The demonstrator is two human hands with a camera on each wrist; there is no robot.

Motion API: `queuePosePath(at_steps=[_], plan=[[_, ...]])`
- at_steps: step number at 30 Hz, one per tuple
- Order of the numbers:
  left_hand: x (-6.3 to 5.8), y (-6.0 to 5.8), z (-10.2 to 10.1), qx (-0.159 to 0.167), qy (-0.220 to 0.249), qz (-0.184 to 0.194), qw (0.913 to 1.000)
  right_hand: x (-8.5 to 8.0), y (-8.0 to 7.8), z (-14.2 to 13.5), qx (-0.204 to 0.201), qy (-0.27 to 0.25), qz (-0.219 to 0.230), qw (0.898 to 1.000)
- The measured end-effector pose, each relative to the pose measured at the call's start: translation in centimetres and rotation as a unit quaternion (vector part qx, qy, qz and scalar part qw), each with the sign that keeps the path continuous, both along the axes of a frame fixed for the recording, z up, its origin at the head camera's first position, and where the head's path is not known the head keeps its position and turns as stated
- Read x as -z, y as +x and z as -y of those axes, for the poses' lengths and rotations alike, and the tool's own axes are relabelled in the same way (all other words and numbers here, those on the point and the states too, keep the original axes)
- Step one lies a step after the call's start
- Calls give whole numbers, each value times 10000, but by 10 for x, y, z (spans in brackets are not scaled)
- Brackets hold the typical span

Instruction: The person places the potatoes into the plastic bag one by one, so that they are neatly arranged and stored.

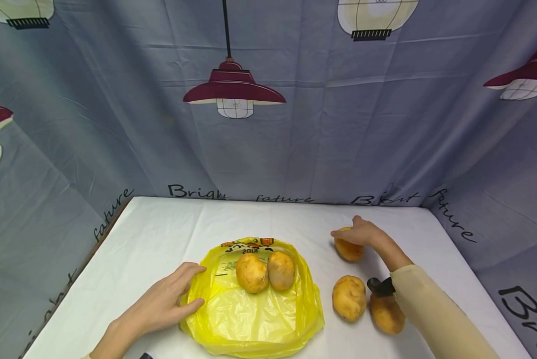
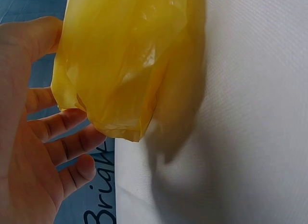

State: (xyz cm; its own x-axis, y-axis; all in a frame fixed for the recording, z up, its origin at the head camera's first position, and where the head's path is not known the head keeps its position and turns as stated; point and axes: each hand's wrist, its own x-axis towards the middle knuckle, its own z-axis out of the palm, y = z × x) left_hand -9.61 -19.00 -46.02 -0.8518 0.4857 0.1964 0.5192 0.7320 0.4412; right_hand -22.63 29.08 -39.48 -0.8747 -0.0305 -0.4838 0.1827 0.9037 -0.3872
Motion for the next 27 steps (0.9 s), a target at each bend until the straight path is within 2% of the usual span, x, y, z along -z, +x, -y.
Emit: queuePosePath(at_steps=[6,11,15,27], plan=[[-1,0,1,-13,-4,-2,10000,0,-2,-4,389,-359,594,9968],[0,0,1,-3,15,-25,10000,2,-4,-6,678,-719,793,9919],[0,0,2,13,9,-81,10000,4,-5,-7,790,-829,838,9899],[0,0,2,64,7,-117,9999,10,-6,-6,778,-897,690,9905]])
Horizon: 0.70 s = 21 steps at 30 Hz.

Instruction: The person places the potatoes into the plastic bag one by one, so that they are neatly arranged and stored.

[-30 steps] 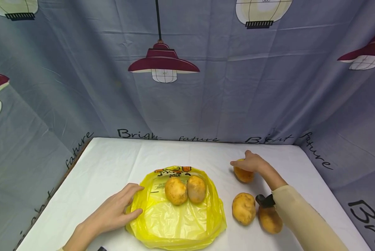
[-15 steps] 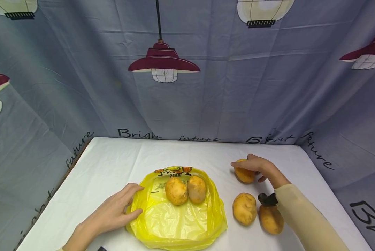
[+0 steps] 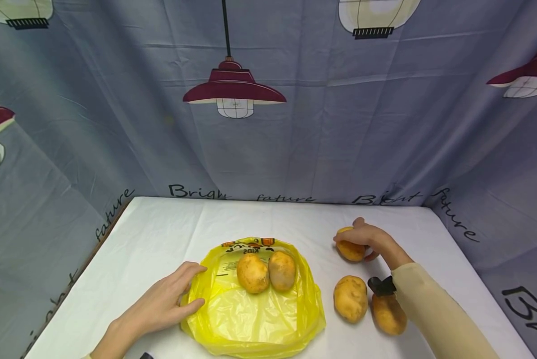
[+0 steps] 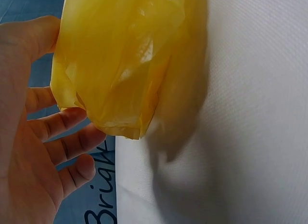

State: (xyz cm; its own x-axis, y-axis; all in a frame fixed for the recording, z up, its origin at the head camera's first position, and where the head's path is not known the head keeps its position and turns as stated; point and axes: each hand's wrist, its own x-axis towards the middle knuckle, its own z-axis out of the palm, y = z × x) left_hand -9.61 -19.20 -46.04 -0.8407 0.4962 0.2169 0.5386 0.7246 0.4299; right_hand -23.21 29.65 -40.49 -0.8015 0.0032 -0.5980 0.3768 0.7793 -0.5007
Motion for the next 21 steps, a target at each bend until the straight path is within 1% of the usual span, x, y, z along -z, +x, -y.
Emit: queuePosePath(at_steps=[6,12,21], plan=[[0,0,0,7,0,13,10000,2,1,1,9,-43,-122,9999],[0,0,-1,3,9,88,10000,1,2,2,51,-87,-137,9999],[-2,-1,-1,29,-5,116,9999,-5,9,7,56,-643,-166,9978]])
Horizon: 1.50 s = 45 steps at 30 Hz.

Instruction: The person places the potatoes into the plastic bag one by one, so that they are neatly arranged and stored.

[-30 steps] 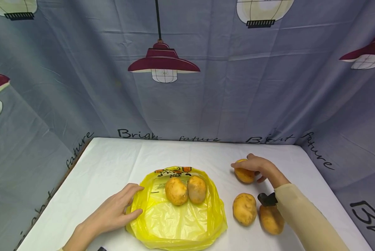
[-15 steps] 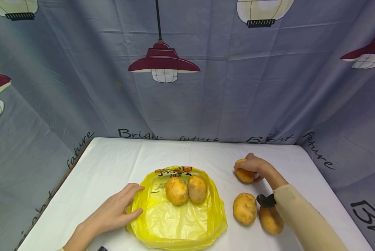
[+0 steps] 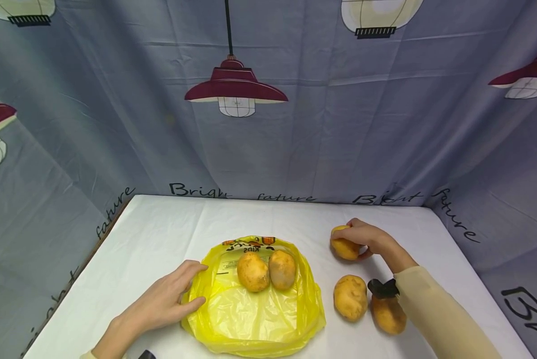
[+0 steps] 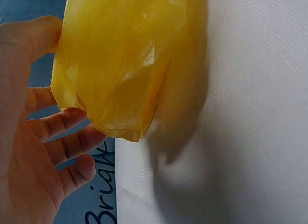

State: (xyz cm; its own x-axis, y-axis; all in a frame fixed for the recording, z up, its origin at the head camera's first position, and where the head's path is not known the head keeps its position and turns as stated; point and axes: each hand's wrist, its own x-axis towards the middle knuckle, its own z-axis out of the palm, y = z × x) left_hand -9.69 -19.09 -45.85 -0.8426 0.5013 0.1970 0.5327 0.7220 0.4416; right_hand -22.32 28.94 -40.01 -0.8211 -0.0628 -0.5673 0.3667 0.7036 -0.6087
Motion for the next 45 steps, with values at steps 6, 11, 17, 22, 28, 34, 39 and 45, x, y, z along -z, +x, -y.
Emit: queuePosePath(at_steps=[6,11,17,22,28,34,39,45], plan=[[1,1,1,-20,-53,-25,10000,-3,5,5,-136,-194,-51,9997],[1,2,2,-18,-48,-65,10000,-9,9,11,-240,-292,-103,9992],[0,2,2,-11,-21,-79,10000,-19,12,20,-445,-281,-223,9984],[0,2,1,10,-13,-113,9999,-28,15,27,-574,-338,-339,9972],[0,2,1,-14,-11,-114,9999,-38,18,40,-689,-460,-431,9956],[1,3,1,-11,-9,-113,9999,-48,24,58,-830,-556,-517,9937],[1,3,1,-7,8,-166,9999,-56,30,75,-1013,-690,-590,9907],[0,3,1,-6,20,-151,9999,-59,36,91,-1160,-719,-596,9889]])
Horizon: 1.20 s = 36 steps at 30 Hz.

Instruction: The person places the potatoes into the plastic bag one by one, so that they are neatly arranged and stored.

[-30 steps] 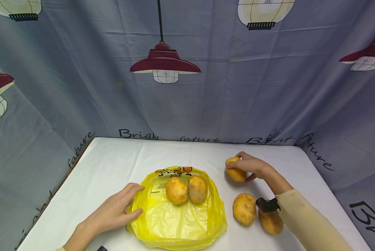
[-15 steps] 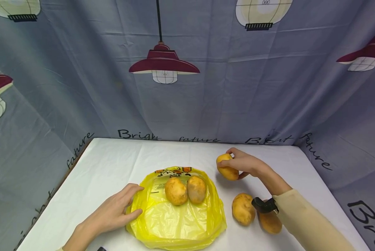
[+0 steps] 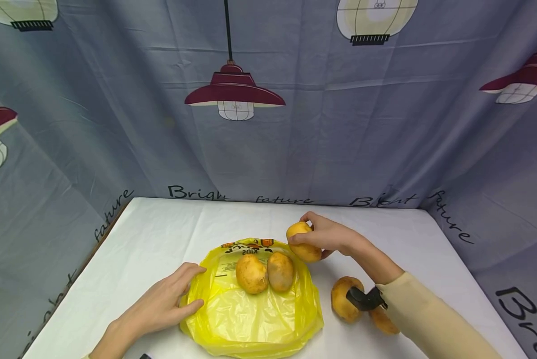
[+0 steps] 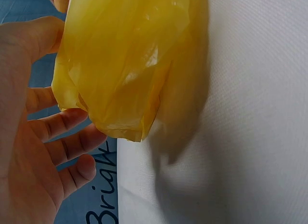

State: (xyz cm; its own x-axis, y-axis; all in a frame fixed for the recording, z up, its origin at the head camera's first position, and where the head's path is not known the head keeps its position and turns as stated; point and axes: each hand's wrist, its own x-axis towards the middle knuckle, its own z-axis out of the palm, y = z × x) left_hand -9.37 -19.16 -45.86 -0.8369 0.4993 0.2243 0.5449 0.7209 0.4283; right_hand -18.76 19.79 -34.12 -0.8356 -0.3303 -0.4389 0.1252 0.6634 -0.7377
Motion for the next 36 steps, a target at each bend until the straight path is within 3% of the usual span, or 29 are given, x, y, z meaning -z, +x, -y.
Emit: queuePosePath(at_steps=[20,36], plan=[[0,1,2,-18,19,4,10000,-3,19,51,-594,172,-279,9977],[2,0,1,14,36,-12,10000,6,25,77,-1040,534,-620,9912]])
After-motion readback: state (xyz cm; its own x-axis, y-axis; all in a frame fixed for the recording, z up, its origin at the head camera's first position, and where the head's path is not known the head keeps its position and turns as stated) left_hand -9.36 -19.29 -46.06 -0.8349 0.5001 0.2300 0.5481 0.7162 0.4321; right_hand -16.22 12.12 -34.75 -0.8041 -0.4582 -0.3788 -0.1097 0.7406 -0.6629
